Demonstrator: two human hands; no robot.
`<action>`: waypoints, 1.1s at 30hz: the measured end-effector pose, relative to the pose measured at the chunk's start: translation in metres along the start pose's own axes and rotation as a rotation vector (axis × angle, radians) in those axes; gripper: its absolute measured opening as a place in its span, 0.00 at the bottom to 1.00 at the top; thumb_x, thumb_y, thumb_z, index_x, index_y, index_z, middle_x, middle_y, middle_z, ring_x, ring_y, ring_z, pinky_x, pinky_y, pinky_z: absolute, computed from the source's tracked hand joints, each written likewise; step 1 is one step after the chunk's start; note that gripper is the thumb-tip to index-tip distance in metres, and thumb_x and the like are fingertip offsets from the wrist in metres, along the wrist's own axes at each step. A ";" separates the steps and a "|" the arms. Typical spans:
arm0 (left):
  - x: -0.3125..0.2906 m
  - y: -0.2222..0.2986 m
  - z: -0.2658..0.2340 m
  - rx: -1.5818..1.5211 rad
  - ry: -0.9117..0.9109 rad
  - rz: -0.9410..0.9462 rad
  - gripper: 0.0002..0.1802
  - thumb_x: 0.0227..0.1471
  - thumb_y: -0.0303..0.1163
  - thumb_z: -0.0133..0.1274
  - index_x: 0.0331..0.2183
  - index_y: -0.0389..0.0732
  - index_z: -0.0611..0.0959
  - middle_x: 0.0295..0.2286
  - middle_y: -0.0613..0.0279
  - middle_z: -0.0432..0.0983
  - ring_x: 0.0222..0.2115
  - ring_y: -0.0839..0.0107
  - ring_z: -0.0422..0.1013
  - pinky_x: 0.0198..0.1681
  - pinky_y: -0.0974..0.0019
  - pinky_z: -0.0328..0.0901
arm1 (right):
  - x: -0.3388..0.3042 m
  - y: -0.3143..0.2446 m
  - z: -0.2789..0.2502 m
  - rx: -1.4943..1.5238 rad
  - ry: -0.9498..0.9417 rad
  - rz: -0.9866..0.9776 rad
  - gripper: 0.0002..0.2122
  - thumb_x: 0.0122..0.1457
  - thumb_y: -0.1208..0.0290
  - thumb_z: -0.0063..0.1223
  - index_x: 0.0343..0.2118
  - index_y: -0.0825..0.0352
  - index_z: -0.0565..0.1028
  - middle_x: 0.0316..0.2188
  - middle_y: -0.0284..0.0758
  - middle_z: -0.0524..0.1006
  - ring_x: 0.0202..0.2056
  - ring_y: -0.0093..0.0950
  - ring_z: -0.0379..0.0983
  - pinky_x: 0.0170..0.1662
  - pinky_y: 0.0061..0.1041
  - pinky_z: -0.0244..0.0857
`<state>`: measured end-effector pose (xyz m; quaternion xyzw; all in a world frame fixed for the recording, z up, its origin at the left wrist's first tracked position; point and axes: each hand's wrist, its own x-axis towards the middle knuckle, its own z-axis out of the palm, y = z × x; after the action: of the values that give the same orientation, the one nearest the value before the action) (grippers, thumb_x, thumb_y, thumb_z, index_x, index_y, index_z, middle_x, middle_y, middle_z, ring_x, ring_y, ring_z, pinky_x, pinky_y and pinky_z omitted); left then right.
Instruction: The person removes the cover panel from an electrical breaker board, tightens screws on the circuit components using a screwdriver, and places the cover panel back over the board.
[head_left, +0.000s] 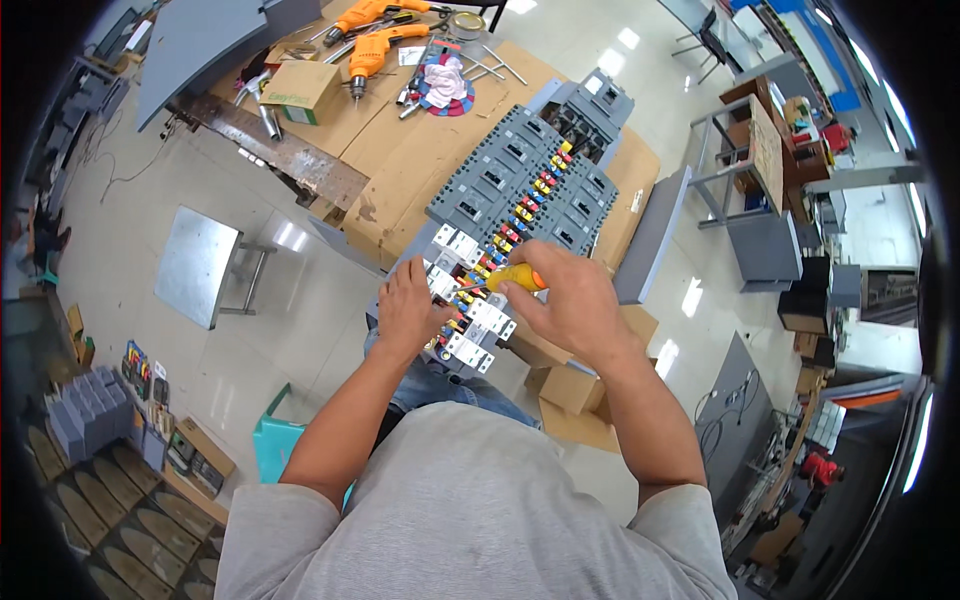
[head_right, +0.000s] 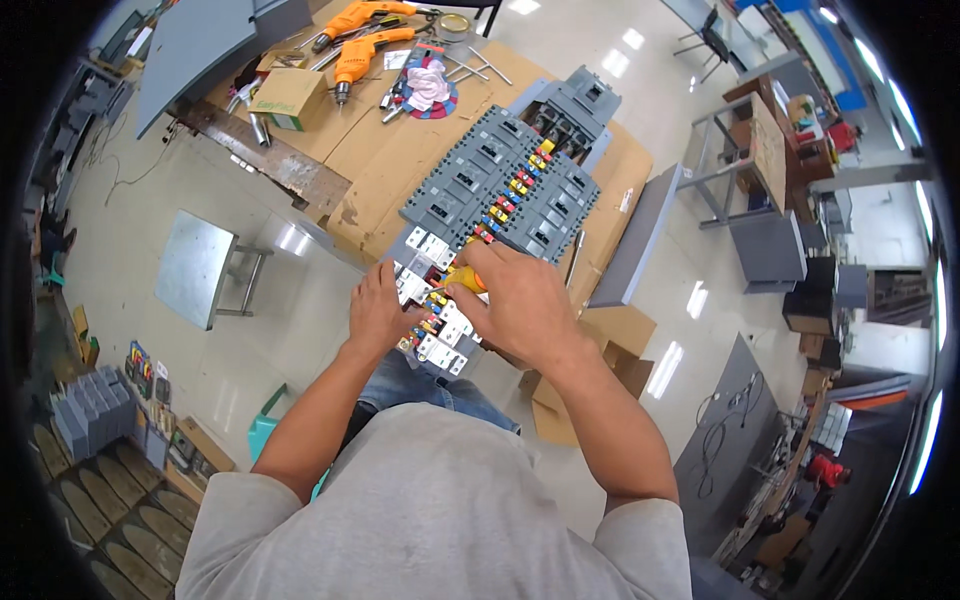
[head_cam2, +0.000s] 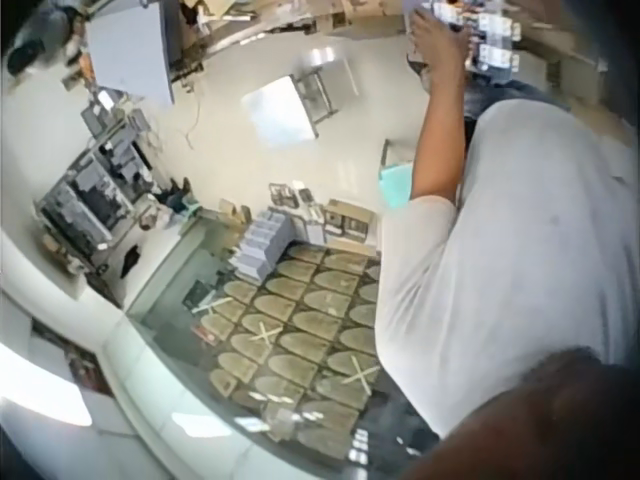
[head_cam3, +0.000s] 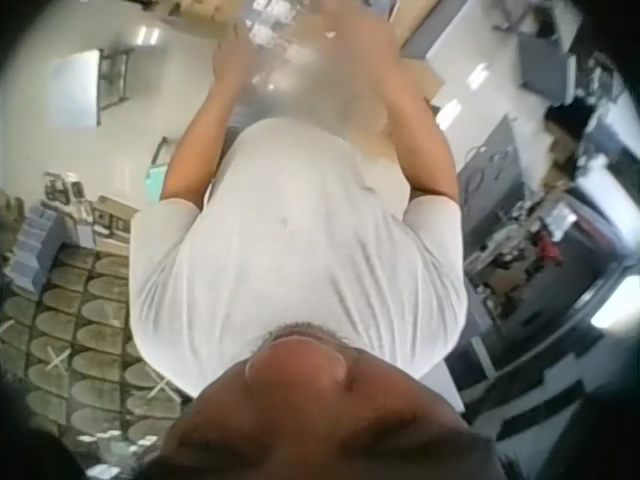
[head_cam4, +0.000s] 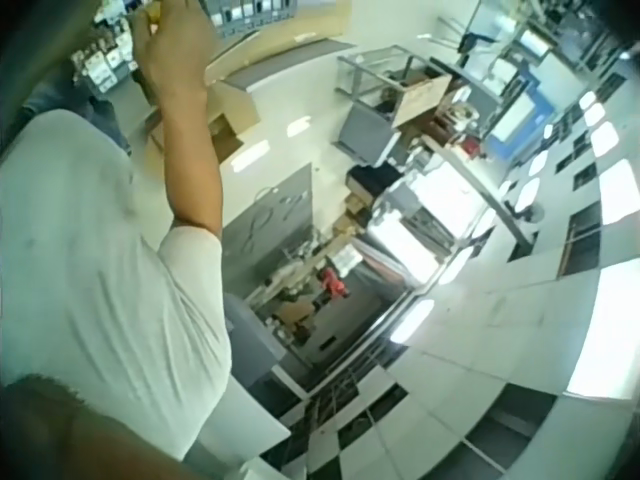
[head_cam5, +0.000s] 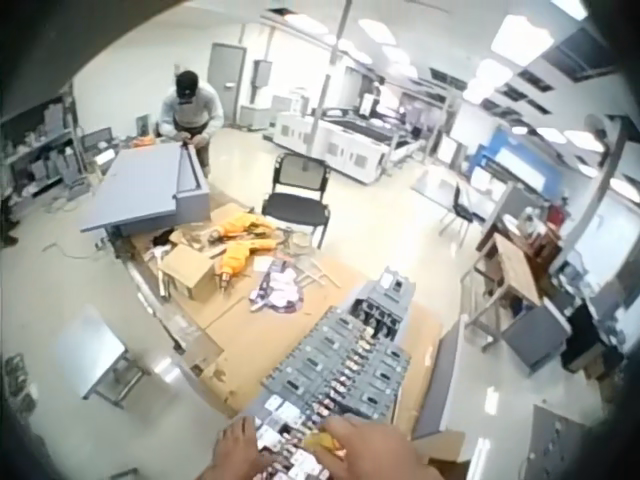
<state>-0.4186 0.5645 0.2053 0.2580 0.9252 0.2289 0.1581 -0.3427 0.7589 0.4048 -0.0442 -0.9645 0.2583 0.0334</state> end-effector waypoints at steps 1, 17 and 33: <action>0.003 0.004 -0.001 0.000 -0.015 -0.031 0.64 0.35 0.47 0.79 0.66 0.31 0.61 0.58 0.42 0.68 0.58 0.48 0.68 0.60 0.47 0.63 | 0.001 -0.001 -0.001 -0.003 -0.003 -0.014 0.12 0.59 0.63 0.65 0.39 0.65 0.76 0.31 0.41 0.80 0.33 0.46 0.79 0.35 0.43 0.71; -0.001 0.015 0.011 0.082 0.001 -0.042 0.74 0.35 0.52 0.78 0.72 0.40 0.51 0.58 0.44 0.67 0.60 0.48 0.67 0.61 0.47 0.62 | 0.008 -0.018 -0.005 -0.236 -0.204 -0.182 0.14 0.63 0.57 0.58 0.39 0.64 0.74 0.25 0.43 0.79 0.28 0.43 0.81 0.30 0.41 0.73; 0.002 0.024 0.001 0.076 -0.042 -0.044 0.67 0.37 0.50 0.78 0.68 0.36 0.58 0.56 0.44 0.68 0.60 0.49 0.67 0.60 0.49 0.64 | 0.019 -0.004 0.000 -0.163 -0.260 -0.241 0.13 0.59 0.68 0.59 0.45 0.64 0.75 0.27 0.45 0.79 0.30 0.44 0.81 0.33 0.42 0.75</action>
<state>-0.4100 0.5842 0.2166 0.2478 0.9352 0.1848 0.1725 -0.3617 0.7573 0.4078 0.1028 -0.9767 0.1770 -0.0644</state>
